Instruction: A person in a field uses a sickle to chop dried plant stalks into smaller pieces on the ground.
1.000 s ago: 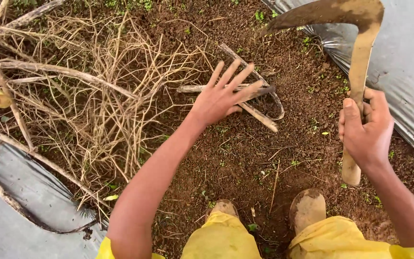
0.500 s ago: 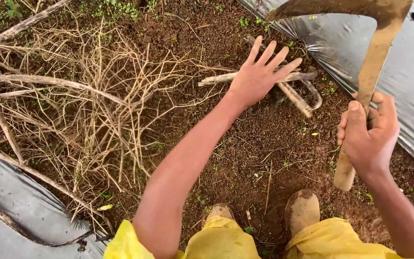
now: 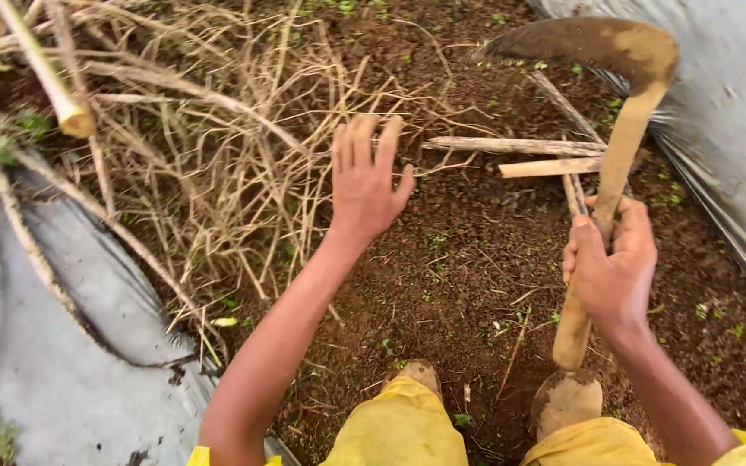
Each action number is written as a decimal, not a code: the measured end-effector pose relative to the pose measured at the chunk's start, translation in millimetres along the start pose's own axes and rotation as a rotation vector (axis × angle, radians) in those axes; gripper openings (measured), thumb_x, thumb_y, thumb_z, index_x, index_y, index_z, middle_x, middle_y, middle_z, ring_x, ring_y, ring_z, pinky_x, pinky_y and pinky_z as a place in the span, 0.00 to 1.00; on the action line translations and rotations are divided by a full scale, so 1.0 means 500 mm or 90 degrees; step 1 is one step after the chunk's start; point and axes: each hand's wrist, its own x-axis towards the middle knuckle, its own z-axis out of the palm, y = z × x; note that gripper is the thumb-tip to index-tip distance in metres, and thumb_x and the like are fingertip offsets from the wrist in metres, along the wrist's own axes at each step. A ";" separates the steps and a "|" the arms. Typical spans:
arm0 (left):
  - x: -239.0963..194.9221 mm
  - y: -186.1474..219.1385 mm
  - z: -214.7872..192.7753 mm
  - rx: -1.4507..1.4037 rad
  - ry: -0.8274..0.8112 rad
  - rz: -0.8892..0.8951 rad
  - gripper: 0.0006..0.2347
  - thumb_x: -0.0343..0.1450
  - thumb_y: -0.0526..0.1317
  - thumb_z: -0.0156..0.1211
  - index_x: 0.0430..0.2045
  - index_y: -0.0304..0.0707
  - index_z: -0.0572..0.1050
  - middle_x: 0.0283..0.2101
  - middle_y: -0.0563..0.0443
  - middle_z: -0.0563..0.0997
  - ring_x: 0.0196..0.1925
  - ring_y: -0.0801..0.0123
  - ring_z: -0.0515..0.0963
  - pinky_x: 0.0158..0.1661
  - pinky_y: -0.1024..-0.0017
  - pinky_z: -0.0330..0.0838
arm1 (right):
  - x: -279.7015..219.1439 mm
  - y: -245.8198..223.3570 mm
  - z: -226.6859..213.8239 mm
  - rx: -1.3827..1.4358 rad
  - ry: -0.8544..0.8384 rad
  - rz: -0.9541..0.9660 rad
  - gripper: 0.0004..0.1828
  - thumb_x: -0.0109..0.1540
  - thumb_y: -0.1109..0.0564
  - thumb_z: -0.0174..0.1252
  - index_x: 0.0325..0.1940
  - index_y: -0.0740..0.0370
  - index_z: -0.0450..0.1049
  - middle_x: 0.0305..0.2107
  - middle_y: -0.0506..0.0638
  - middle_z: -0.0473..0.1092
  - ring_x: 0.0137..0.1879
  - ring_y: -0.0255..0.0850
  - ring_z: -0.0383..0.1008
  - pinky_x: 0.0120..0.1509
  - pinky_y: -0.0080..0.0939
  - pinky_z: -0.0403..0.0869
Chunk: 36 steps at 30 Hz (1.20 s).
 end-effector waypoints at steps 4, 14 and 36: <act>-0.016 -0.077 -0.061 0.171 -0.199 -0.178 0.45 0.70 0.66 0.62 0.73 0.44 0.42 0.75 0.34 0.52 0.76 0.47 0.49 0.73 0.50 0.40 | -0.018 0.001 0.082 0.002 -0.065 -0.013 0.07 0.73 0.68 0.45 0.55 0.62 0.61 0.29 0.49 0.64 0.23 0.36 0.63 0.19 0.33 0.66; -0.106 -0.243 -0.013 0.240 -0.239 -0.270 0.19 0.67 0.46 0.66 0.49 0.39 0.74 0.44 0.47 0.81 0.60 0.61 0.68 0.68 0.43 0.36 | -0.092 0.005 0.232 0.000 -0.200 -0.060 0.19 0.68 0.69 0.44 0.63 0.72 0.61 0.28 0.54 0.63 0.27 0.38 0.63 0.29 0.38 0.71; 0.067 -0.287 -0.210 -0.260 -0.166 -0.378 0.06 0.76 0.43 0.50 0.36 0.48 0.75 0.34 0.60 0.81 0.50 0.63 0.80 0.68 0.43 0.39 | -0.063 0.077 0.178 0.036 -0.092 0.168 0.16 0.71 0.63 0.42 0.64 0.58 0.56 0.25 0.50 0.63 0.20 0.36 0.59 0.17 0.34 0.62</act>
